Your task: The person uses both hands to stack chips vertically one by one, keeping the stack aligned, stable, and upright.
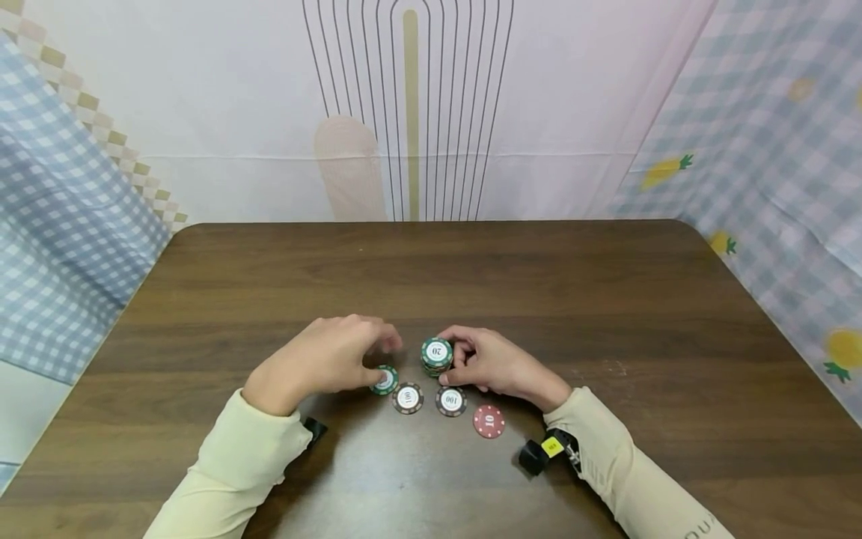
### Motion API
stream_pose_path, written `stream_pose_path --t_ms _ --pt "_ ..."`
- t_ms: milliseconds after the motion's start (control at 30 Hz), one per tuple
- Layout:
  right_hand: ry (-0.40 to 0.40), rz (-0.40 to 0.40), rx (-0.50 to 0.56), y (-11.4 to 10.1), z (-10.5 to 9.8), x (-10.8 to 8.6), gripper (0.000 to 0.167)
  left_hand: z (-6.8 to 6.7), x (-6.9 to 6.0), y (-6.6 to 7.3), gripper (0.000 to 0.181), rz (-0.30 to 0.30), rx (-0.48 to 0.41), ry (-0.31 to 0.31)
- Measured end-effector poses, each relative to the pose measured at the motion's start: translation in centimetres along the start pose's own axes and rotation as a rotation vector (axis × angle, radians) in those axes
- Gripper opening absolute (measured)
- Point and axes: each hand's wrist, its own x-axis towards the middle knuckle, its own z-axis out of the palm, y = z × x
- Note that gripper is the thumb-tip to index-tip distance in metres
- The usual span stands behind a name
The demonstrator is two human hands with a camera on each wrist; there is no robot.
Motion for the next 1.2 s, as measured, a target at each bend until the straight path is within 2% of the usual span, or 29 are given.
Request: stream_pose_path --t_ms 100,200,433,567,900,1200 --pt "0.001 0.001 0.008 0.0 0.1 0.0 0.046 0.3 0.0 0.0 0.04 -0.032 0.037 -0.047" --pt "0.001 0.002 0.012 0.1 0.2 0.0 0.046 0.7 0.1 0.2 0.041 -0.051 0.069 -0.064" --pt "-0.005 -0.01 0.012 0.1 0.2 0.0 0.046 1.3 0.2 0.3 0.04 -0.069 0.114 -0.049" --pt "-0.008 -0.014 0.013 0.0 0.1 0.0 0.047 1.3 0.3 0.4 0.038 -0.1 0.104 -0.044" --pt "0.002 -0.011 0.004 -0.1 0.1 -0.1 0.047 1.0 0.3 1.3 0.034 -0.226 0.055 -0.079" --pt "0.0 -0.013 0.007 -0.1 0.1 -0.1 0.046 1.4 0.6 1.4 0.026 -0.221 0.015 -0.075"
